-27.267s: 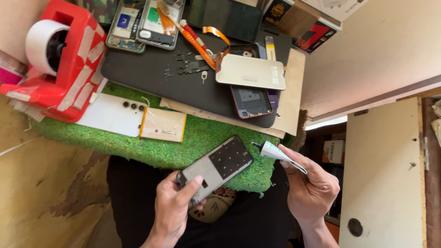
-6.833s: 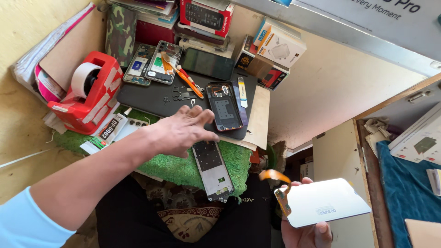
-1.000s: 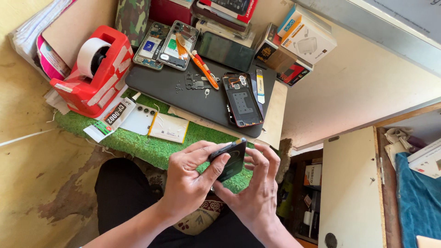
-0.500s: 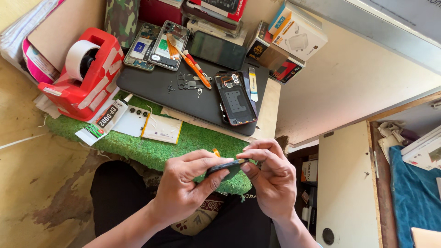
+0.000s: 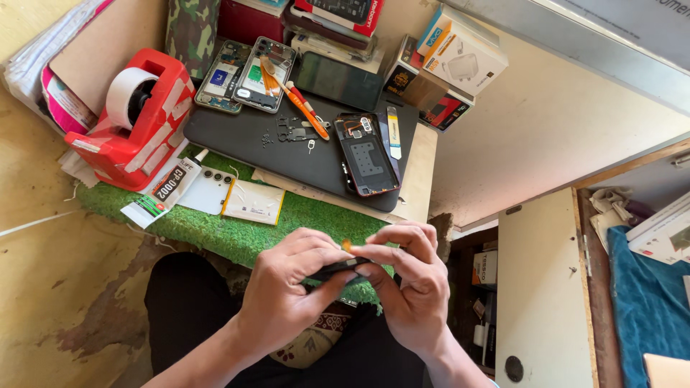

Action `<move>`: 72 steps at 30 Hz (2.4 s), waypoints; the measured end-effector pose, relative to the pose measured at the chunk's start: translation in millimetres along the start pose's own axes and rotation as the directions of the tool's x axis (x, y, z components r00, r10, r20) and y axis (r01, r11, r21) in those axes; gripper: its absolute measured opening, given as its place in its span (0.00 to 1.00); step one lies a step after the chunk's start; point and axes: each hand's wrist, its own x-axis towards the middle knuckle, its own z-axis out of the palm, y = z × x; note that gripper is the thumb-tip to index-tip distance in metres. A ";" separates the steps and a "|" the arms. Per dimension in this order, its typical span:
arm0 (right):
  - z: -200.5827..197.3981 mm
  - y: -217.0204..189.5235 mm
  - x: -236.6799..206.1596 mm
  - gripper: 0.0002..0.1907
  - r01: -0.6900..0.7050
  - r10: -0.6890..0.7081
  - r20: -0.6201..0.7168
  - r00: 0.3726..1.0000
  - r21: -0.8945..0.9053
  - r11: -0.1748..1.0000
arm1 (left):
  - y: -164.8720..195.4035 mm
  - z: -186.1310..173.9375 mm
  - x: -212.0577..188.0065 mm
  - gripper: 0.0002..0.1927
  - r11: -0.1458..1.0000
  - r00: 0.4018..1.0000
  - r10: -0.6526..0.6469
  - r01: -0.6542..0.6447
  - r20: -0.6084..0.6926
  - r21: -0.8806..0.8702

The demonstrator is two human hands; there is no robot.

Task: The person applies adhesive to the edges of a smartphone frame, then installs a battery and aligns the back cover. They use a small red-handled tool to adjust internal components and connectors before placing the back cover onto the phone.

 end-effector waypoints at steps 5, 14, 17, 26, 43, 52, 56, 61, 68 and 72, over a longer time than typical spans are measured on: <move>-11.0 3.5 1.2 0.45 -0.149 0.146 0.032 0.989 0.292 0.945 | -12.2 -1.0 -9.8 0.07 0.960 0.989 -0.109 0.078 -0.102 -0.270; -7.8 22.3 -10.1 0.11 -0.123 0.135 -0.016 0.991 0.313 0.942 | -11.7 -10.1 -16.9 0.11 0.893 0.983 -0.035 -0.050 -0.180 -0.447; -10.0 21.2 -8.6 0.11 -0.033 0.045 -0.043 0.998 0.248 0.968 | -9.4 -12.1 -13.7 0.11 0.908 0.987 -0.004 -0.065 -0.163 -0.413; -15.5 11.7 0.2 0.09 -0.010 0.010 0.003 1.000 0.059 0.998 | -3.1 -17.6 -4.1 0.14 0.982 0.998 0.029 -0.039 -0.060 -0.184; -22.9 40.5 -11.4 0.12 -0.092 0.120 -0.027 0.992 0.485 0.869 | -20.1 -25.7 -9.6 0.11 0.963 0.989 -0.032 -0.007 -0.142 -0.269; -28.8 33.3 -6.1 0.09 -0.075 0.105 -0.066 0.992 0.351 0.933 | -21.3 -24.3 -2.3 0.11 0.901 0.988 -0.151 0.147 0.024 -0.407; -30.4 30.4 -4.7 0.10 -0.043 0.062 -0.052 0.997 0.310 0.950 | -13.6 -30.4 7.8 0.23 0.987 0.979 -0.143 0.152 0.147 -0.050; -34.0 19.8 -5.3 0.10 0.034 -0.030 -0.035 0.999 0.131 0.991 | 1.6 -33.3 14.2 0.35 0.960 0.983 0.126 -0.154 0.131 0.234; -27.5 2.0 -5.3 0.11 0.130 -0.132 -0.020 0.991 -0.089 0.988 | 13.1 -24.0 6.8 0.14 0.959 0.966 0.257 -0.255 0.001 0.120; -22.0 -3.7 -5.8 0.15 0.192 -0.195 -0.004 0.981 -0.158 0.969 | 18.7 -18.8 4.1 0.21 0.968 0.973 0.231 -0.230 0.000 0.105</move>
